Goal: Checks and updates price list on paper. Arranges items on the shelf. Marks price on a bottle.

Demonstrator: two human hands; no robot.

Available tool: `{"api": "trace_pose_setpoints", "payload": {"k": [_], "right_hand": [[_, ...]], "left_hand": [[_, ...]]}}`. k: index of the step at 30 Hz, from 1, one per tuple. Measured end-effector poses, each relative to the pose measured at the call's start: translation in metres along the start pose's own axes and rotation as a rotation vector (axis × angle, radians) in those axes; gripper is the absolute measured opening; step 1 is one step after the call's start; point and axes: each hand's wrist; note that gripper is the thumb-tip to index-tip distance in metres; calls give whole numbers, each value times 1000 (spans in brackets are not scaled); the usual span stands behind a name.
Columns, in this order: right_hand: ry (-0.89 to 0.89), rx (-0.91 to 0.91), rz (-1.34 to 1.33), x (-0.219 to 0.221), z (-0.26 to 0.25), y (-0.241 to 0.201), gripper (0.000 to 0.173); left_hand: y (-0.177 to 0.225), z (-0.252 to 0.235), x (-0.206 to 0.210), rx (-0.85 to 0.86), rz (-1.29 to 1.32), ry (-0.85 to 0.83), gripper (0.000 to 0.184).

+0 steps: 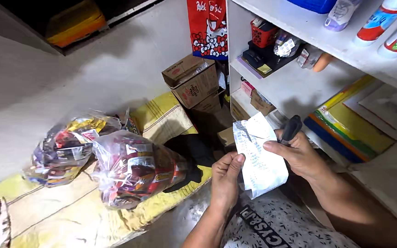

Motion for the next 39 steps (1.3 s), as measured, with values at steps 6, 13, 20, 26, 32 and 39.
{"api": "trace_pose_setpoints", "payload": {"k": [6,13,20,26,32,39], "right_hand": [[-12,-7,0,1,1,2,10],[-17,30,-8,1,4,4,11],[-26,70,-6,2,7,4,9],[-9,122,-8,3,6,4,8],[-2,164,-13,3,6,5,7],[33,184,-7,2,6,7,7]], "left_hand": [[1,3,-1,-2,-1,-8,26],[0,6,-2,-10,0,-1,27],[-2,10,-4,-48,35,26,27],[-2,9,-3,-98,72,51,29],[-4,8,-2,-135,115,76,30],[-8,6,-1,-186,140,96,30]]}}
Point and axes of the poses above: each hand's wrist, its own z-axis away from the middle knuckle, its own x-axis out of the palm, y = z × x, and after that the axes turned 2 degrees about -z, right-handed
